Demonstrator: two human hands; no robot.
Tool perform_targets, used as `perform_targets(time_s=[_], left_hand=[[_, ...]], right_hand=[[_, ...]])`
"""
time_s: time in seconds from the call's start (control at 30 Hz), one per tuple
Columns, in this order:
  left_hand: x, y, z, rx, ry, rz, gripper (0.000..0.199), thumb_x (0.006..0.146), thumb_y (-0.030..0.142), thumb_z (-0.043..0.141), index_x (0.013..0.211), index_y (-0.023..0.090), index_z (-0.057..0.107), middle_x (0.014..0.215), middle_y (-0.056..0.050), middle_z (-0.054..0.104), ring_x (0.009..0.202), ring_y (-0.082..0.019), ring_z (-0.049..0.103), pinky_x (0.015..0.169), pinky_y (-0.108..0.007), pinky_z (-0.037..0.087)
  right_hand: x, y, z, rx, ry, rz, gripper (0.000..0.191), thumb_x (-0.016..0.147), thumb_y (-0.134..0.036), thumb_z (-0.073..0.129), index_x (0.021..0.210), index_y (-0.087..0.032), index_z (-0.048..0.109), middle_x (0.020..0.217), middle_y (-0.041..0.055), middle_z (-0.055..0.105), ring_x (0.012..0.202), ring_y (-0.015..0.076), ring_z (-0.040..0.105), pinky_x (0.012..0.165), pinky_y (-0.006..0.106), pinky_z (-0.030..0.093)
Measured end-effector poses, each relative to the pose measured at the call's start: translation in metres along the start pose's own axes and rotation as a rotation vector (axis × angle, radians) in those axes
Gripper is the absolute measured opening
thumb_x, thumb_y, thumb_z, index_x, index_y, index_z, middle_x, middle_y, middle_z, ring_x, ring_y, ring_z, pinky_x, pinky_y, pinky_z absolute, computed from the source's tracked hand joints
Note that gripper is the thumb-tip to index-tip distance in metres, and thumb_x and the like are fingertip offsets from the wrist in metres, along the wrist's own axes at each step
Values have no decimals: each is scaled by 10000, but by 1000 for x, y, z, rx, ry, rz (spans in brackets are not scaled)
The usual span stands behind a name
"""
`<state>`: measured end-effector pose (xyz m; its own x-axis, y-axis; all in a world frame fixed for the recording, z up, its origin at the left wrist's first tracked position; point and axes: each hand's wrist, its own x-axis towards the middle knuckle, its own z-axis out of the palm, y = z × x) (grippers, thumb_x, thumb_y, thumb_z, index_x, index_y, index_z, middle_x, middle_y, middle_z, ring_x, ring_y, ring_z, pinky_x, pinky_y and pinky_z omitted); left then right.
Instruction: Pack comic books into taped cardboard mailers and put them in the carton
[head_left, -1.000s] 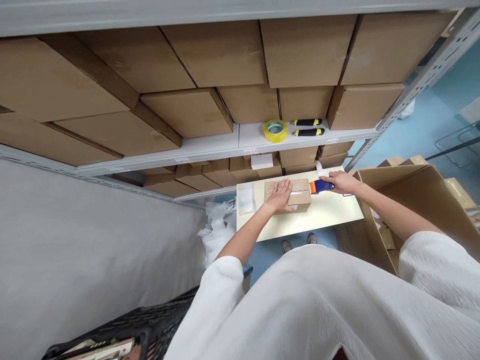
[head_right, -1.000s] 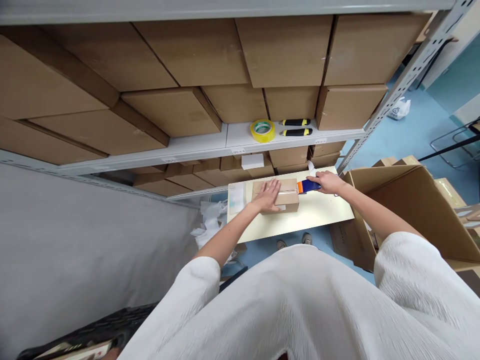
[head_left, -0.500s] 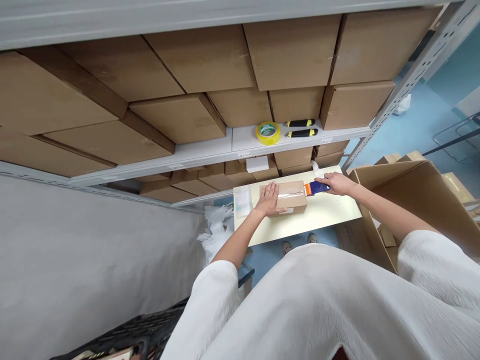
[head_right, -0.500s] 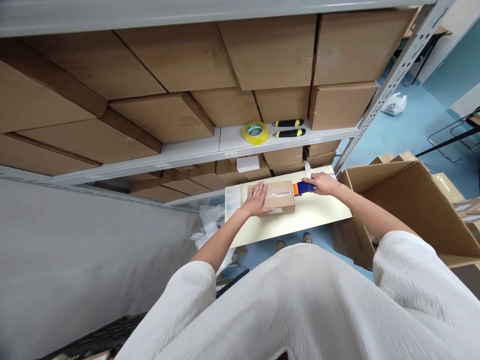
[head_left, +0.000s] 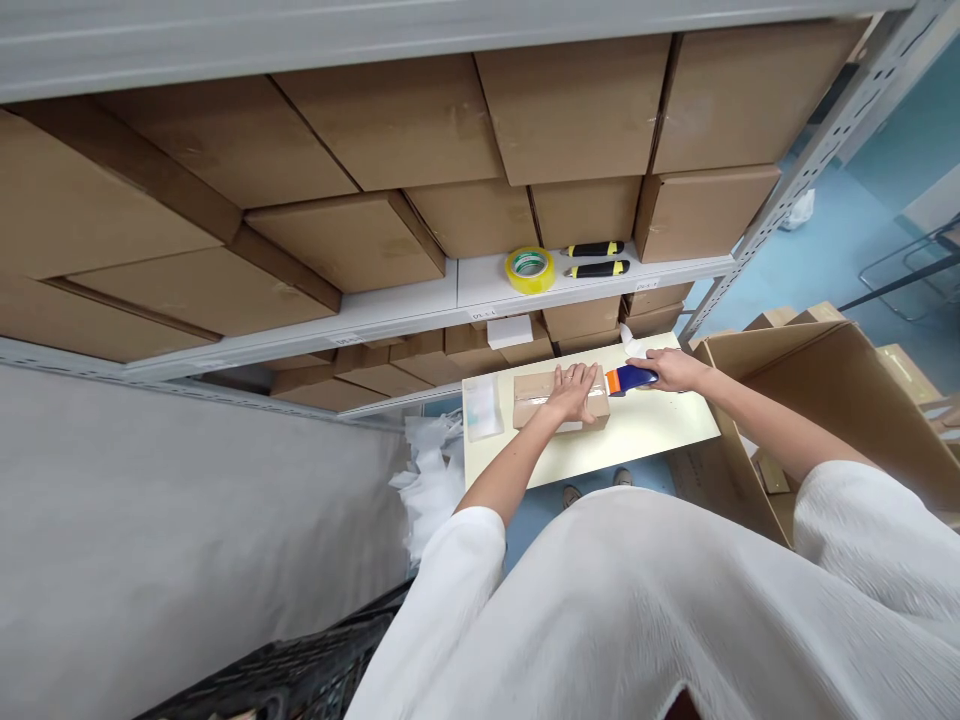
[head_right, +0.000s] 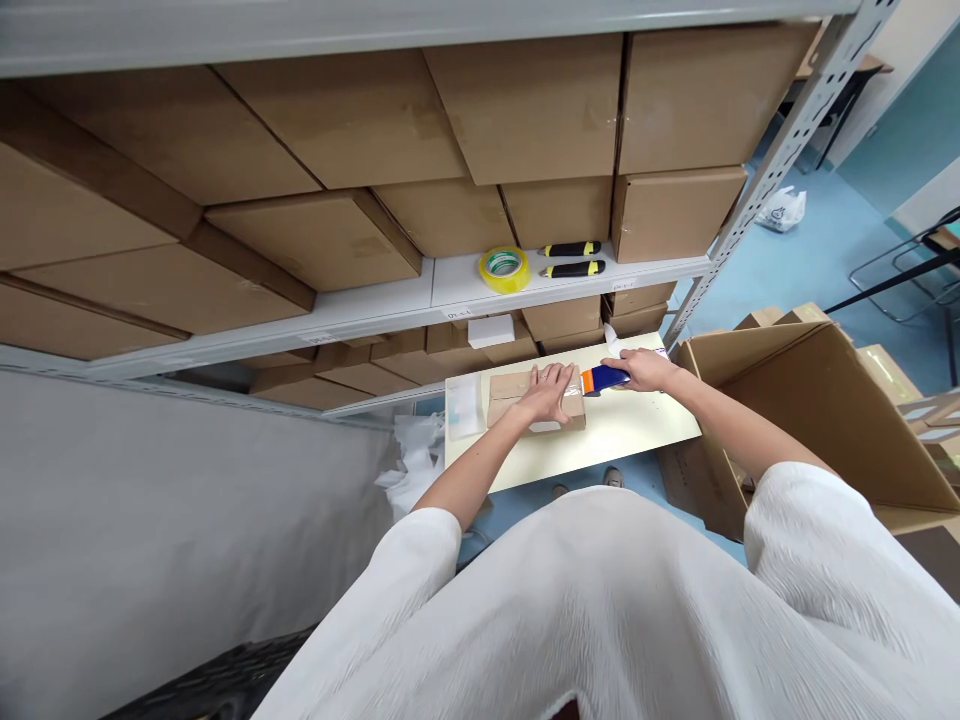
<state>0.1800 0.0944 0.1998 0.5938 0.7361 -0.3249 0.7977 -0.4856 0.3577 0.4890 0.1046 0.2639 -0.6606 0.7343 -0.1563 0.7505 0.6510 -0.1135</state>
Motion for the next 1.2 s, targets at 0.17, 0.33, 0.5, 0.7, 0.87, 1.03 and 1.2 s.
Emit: perform_targets(time_s=[0.17,0.33,0.5,0.7,0.87,1.03,1.2], left_hand=[[-10,-7,-1,-8,37,33,1478,647,550,928,1779,237,31,1782,-249,263,1678,-477,173,1334,-694,-68],[-10,-10,-2,-13,65,50,1459,641,504,942,1772,220,66,1749,-264,310,1657,-482,222,1335,-682,-58],[-11,-11,-1,10,47,39,1450,652,510,942,1775,195,81,1762,-278,282,1669,-472,193,1331,-690,-54],[-12,-9,0,3,30,34,1460,654,544,943,1776,199,75,1796,-289,209,1688,-492,117,1314,-730,-44],[-13,-3,-4,30,41,28,1439,649,508,952,1768,170,111,1756,-311,278,1669,-476,183,1316,-727,-25],[-14,-2,-2,21,53,31,1431,653,513,942,1766,175,109,1727,-304,311,1646,-483,225,1311,-737,-21],[-12,-2,4,-17,93,31,1458,601,480,969,1762,207,130,1682,-280,360,1619,-513,258,1308,-743,-10]], right_hand=[[-6,8,0,12,9,-45,685,1033,-618,612,1599,-232,595,1057,131,727,827,264,685,745,326,425],[-25,35,2,24,33,-53,712,1017,-621,626,1588,-196,603,1025,135,735,814,260,684,767,328,449],[-30,39,10,-23,-1,-36,673,1021,-563,626,1593,-210,602,1072,154,736,875,285,695,822,353,455],[-8,14,20,-69,-101,9,637,1022,-467,629,1601,-207,585,1142,180,732,967,317,707,868,375,443],[11,-4,24,-82,-153,35,635,1022,-433,626,1620,-229,558,1170,180,743,988,322,713,871,373,439],[26,-16,16,-83,-196,14,609,1022,-451,630,1589,-232,583,1221,185,737,995,321,720,882,378,441],[41,-26,2,-53,-247,33,579,1000,-468,636,1533,-242,626,1193,160,754,986,315,733,836,359,447]])
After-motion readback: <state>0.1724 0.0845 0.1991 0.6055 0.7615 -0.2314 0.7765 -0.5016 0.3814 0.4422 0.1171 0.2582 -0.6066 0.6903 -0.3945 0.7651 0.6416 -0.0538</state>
